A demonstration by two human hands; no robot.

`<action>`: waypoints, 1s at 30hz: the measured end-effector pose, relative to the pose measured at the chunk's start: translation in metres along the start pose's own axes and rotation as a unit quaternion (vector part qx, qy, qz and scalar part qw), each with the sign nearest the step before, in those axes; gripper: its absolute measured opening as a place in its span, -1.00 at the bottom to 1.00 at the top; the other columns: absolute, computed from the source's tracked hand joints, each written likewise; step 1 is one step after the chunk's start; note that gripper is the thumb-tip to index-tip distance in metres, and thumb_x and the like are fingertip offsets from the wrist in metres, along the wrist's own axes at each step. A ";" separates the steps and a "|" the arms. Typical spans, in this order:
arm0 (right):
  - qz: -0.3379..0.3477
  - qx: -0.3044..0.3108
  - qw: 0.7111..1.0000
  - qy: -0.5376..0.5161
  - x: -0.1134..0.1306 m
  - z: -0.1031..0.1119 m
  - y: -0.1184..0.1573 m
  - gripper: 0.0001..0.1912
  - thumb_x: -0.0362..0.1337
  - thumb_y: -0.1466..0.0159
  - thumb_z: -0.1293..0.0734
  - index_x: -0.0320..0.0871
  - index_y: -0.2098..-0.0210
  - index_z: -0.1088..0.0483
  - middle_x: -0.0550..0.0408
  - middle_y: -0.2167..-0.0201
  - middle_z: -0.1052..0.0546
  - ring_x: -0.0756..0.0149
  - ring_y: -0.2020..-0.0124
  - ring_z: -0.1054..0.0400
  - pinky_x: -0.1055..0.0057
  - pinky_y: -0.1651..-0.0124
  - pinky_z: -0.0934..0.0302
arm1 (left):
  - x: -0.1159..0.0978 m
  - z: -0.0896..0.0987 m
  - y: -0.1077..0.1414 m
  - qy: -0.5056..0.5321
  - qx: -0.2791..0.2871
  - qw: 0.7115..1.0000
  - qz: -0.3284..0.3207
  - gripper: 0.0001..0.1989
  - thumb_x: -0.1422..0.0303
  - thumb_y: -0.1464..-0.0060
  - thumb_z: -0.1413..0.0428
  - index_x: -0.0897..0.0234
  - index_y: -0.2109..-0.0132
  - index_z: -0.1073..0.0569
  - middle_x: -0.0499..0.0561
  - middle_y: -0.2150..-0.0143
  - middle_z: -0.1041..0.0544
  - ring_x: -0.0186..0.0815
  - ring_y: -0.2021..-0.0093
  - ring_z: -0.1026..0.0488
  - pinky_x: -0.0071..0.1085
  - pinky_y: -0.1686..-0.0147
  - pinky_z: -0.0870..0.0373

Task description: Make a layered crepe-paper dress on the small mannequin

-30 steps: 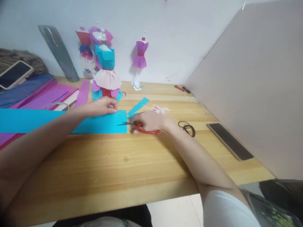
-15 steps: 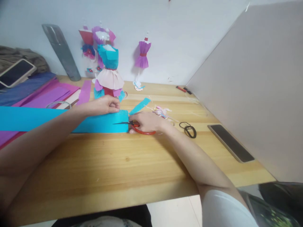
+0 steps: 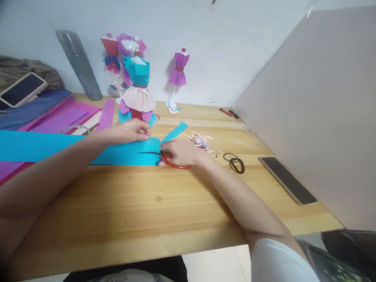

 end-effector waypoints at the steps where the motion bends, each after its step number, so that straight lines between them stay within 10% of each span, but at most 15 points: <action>1: 0.002 -0.001 1.000 -0.003 0.000 0.000 0.000 -0.76 -0.08 -0.31 -0.39 -0.14 0.23 -0.50 -0.05 0.17 -0.62 0.11 0.18 -0.49 0.33 0.17 -0.19 | 0.000 0.000 0.000 -0.002 -0.001 1.000 0.001 -0.93 0.39 0.03 -0.06 0.26 0.44 -0.37 -0.05 0.45 -0.42 -0.31 0.39 -0.36 -0.42 0.37 -0.25; 30: -0.019 -0.024 0.999 0.030 -0.006 0.004 0.000 -0.87 -0.24 -0.26 -0.41 -0.14 0.39 -0.56 0.11 0.46 -0.58 0.36 0.45 -0.37 0.44 0.38 0.09 | 0.011 -0.001 0.004 -0.065 0.095 0.993 -0.004 -0.81 0.23 0.00 -0.14 0.29 0.34 -0.44 -0.05 0.38 -0.46 -0.33 0.35 -0.38 -0.45 0.37 -0.22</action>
Point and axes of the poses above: each hand's wrist, its own y-axis away from the middle knuckle, its own z-axis out of the back of the hand, x = y × z, the point moved 7 cm from there along -y, towards the middle knuckle
